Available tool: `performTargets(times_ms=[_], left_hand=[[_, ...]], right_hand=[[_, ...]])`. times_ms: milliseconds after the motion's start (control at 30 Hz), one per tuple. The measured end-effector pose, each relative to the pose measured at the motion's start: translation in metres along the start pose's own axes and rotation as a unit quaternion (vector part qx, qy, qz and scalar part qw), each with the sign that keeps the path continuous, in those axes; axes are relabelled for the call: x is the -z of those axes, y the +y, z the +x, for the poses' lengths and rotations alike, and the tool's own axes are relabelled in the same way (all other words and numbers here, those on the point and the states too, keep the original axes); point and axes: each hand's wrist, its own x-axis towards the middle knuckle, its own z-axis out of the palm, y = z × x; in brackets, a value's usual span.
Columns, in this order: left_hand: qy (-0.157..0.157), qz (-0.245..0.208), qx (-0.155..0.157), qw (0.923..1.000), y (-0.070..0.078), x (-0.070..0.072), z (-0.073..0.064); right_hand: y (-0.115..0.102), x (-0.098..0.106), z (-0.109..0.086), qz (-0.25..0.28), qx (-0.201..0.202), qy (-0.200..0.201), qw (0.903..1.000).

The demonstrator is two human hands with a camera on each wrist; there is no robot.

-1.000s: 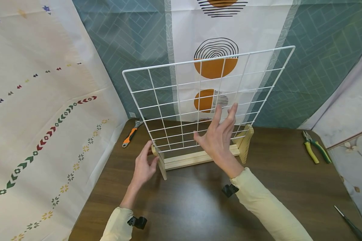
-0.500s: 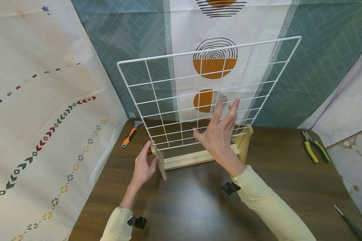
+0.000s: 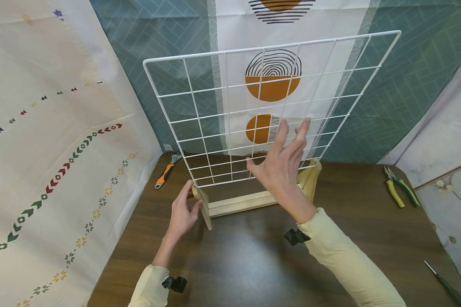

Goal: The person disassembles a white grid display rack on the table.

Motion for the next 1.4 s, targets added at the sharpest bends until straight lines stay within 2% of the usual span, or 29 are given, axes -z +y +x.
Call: performTargets(times_ms=[267, 533, 700, 1033, 1400], left_hand=[[0.002, 0.003, -0.013, 0.9999, -0.001, -0.001, 0.0], [-0.009, 0.005, 0.004, 0.9999, 0.0, 0.0, 0.001], [-0.016, 0.017, 0.002, 0.9997, 0.0, 0.001, 0.001], [-0.026, -0.033, -0.01, 0.9991, -0.006, -0.001, 0.001], [-0.031, -0.032, -0.011, 0.999, -0.005, 0.0, 0.002]], right_hand=[[-0.004, 0.013, 0.013, 0.008, 0.004, 0.002, 1.0], [-0.005, 0.026, 0.019, 0.012, 0.003, 0.0, 0.9999], [0.001, 0.033, 0.016, 0.014, -0.013, -0.015, 0.9997], [0.023, 0.043, 0.004, 0.015, -0.032, -0.046, 0.9983], [0.047, 0.052, -0.009, -0.005, -0.06, -0.057, 0.9965]])
